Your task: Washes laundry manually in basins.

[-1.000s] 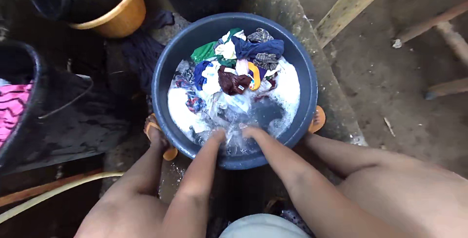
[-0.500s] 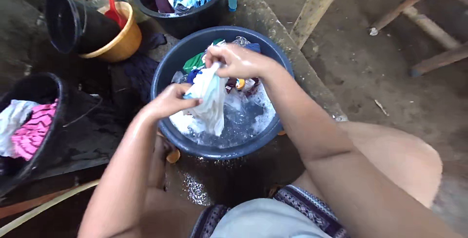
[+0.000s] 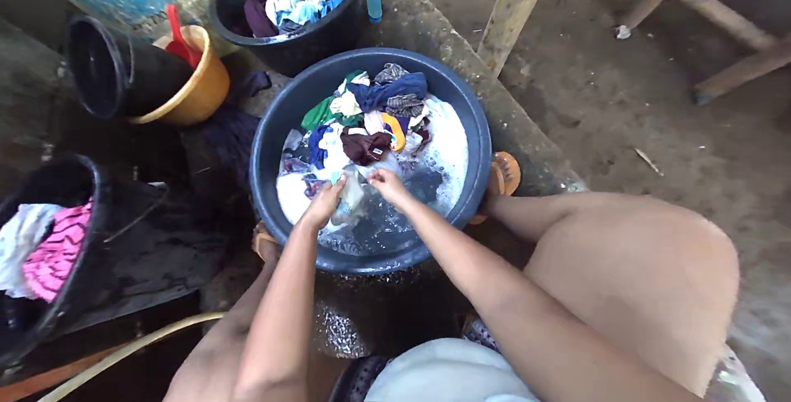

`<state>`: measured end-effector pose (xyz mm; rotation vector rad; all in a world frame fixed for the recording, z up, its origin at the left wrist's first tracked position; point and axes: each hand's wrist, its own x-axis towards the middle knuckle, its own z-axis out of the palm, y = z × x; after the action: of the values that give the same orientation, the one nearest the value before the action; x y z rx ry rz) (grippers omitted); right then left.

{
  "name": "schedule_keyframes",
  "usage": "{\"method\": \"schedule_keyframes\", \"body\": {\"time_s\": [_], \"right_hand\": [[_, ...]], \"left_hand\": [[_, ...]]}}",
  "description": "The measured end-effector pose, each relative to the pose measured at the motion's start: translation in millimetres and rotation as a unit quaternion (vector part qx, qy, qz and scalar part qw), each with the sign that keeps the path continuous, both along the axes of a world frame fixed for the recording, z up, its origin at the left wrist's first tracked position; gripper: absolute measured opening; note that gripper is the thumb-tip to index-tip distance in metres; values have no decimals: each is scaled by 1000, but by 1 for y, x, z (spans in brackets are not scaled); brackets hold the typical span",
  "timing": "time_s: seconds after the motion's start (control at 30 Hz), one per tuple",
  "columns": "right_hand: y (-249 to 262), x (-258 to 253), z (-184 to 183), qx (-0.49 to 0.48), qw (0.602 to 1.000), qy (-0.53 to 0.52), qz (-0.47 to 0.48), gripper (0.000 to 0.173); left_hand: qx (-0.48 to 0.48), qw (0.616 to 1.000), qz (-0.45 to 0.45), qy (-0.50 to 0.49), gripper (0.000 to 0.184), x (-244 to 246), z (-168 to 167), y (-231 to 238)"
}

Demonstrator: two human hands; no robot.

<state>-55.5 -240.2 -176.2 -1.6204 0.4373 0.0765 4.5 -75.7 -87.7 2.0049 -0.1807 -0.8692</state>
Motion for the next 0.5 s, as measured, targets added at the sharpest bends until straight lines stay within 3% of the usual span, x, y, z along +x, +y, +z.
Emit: {"method": "schedule_keyframes", "body": {"time_s": [0.13,0.23,0.3,0.33,0.4,0.5], "right_hand": [[10,-8,-10,108,994,23,6,51],[10,1,-11,129,991,8,-27,47],[17,6,-21,181,976,-7,-120,43],[23,8,-24,218,962,-11,-165,44],[38,9,-15,251,949,-14,-191,49],[72,-2,20,151,974,-81,-146,32]], "left_hand": [[-158,983,64,-64,40,-10,97,17],[-375,917,111,-82,33,-2,128,48],[-470,873,109,-70,35,7,108,62],[-476,869,124,-53,37,8,86,64],[-413,889,195,16,54,-1,28,55],[-274,914,254,156,77,-28,-51,32]]}}
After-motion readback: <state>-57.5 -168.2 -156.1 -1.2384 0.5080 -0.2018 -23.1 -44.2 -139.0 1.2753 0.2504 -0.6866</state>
